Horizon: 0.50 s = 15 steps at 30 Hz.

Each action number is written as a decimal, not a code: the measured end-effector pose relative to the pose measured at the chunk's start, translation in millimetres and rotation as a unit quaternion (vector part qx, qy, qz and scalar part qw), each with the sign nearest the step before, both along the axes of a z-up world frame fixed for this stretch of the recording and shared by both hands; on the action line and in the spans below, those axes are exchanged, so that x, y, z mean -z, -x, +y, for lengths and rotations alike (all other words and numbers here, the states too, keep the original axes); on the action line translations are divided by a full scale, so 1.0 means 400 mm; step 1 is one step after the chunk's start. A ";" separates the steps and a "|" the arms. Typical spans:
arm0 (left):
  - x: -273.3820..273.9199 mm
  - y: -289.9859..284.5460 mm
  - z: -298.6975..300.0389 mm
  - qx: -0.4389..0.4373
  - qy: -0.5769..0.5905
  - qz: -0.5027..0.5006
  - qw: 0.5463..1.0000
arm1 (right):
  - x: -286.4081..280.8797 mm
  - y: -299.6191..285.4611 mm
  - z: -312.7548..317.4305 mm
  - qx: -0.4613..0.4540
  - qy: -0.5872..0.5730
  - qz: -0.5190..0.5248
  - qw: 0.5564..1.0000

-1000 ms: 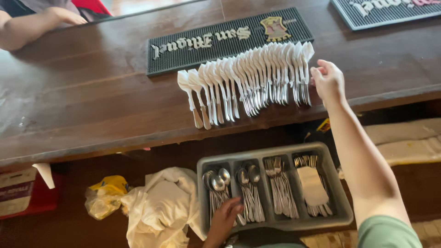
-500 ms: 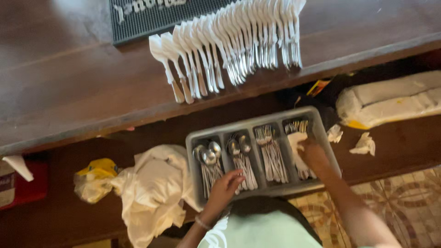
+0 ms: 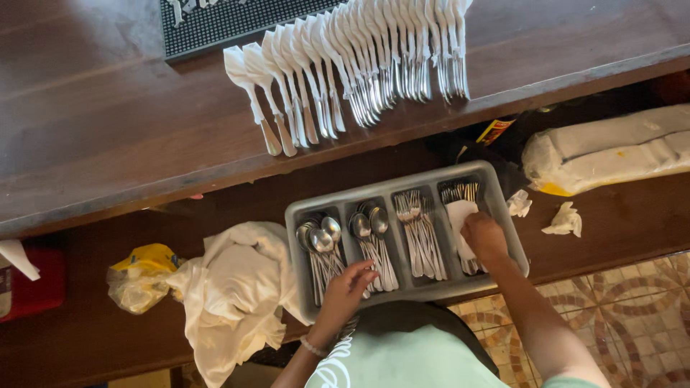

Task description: The person wraps individual forks and spoons in paper napkins and places them back into a grey organizer tray.

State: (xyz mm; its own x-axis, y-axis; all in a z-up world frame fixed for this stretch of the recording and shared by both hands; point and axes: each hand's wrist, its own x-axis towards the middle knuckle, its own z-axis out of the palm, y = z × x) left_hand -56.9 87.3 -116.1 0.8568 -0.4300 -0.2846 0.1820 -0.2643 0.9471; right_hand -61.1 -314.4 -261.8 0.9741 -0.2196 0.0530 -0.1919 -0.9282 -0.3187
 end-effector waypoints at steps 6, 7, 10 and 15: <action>0.009 -0.017 0.001 0.002 0.042 0.013 0.999 | -0.114 0.010 -0.004 0.099 -0.226 -0.002 0.969; 0.008 -0.019 -0.002 0.002 0.067 0.021 0.998 | -0.132 0.012 0.000 0.138 -0.285 -0.004 0.948; -0.004 -0.041 -0.029 0.002 0.079 0.028 0.996 | -0.192 0.001 0.028 0.127 -0.419 -0.006 0.899; -0.084 -0.088 -0.099 0.003 0.117 -0.006 0.993 | -0.278 -0.031 0.158 0.087 -0.528 -0.012 0.845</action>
State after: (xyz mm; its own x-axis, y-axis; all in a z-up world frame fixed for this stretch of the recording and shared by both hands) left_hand -21.7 47.6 -82.5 0.8568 -0.4879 -0.1669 0.1699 -0.0384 0.9847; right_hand -48.8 -251.3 -150.8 0.9234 -0.2969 -0.2431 -0.2783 -0.0819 -0.9570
